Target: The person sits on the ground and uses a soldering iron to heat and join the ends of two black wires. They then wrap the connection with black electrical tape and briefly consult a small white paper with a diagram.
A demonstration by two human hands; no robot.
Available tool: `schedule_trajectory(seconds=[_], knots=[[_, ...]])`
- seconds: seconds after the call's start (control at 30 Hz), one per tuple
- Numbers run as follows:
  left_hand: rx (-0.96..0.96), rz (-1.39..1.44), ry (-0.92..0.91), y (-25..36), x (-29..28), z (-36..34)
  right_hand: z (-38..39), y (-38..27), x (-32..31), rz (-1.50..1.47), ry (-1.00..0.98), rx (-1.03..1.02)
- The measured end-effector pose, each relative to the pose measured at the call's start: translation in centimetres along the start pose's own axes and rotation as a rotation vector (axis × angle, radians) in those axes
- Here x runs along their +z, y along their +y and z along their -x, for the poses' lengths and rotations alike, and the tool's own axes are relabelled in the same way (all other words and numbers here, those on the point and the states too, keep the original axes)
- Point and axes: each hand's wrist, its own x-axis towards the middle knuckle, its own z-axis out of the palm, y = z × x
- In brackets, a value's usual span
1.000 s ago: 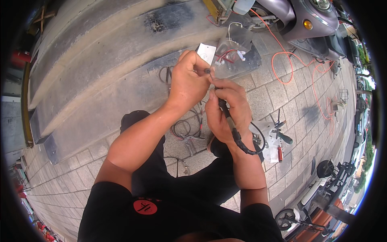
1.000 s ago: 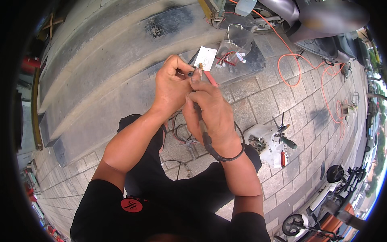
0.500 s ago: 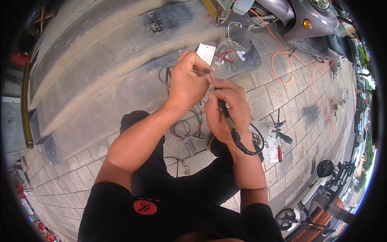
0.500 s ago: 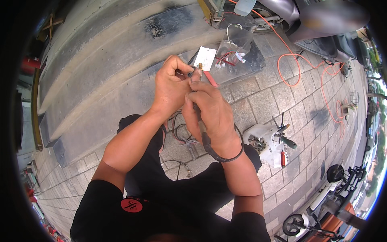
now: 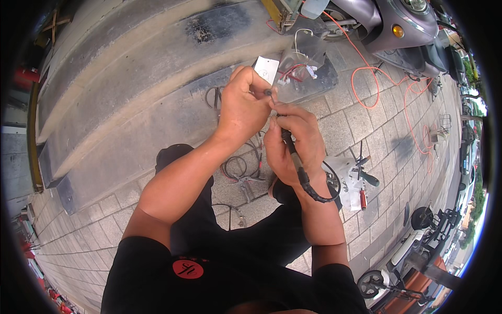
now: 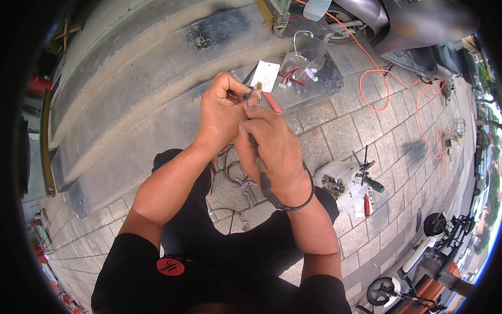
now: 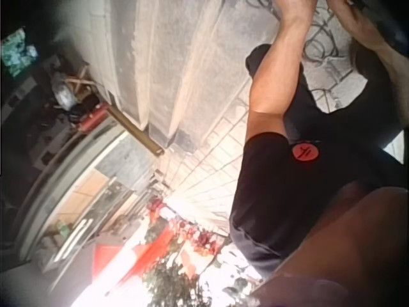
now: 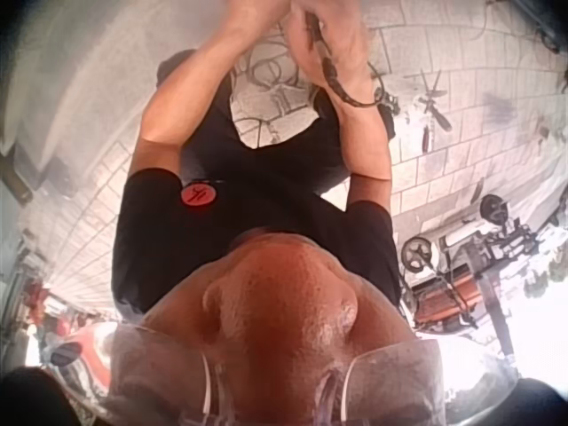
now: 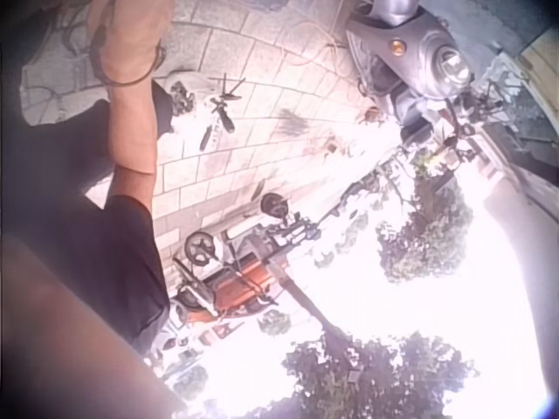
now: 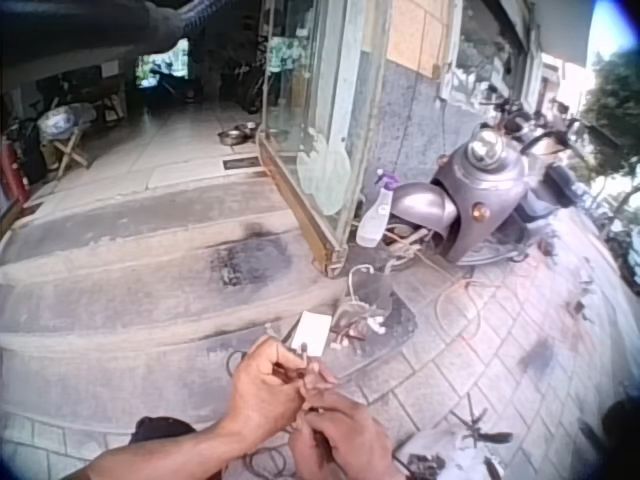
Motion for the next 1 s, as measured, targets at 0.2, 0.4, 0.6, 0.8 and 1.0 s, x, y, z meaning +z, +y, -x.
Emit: schedule_trajectory(seconds=[0.2,0.4,0.6,0.8,1.0], knots=[[0.008,-0.014,0.003,-0.2,0.0,0.0,-0.3,0.5,0.1,0.057,0.018,-0.101],[-0.011,0.012,-0.005,-0.3,0.0,0.0,0.0,0.1,0.2,0.007,0.016,-0.028],[-0.007,0.002,-0.004,-0.2,0.0,0.0,-0.2,0.6,0.2,0.048,0.034,-0.123],[-0.031,0.014,0.001,-0.2,0.0,0.1,-0.1,0.9,0.2,0.071,0.006,-0.165],[-0.022,0.031,0.003,0.0,0.1,0.1,-0.1,0.9,0.7,0.021,0.056,-0.191]])
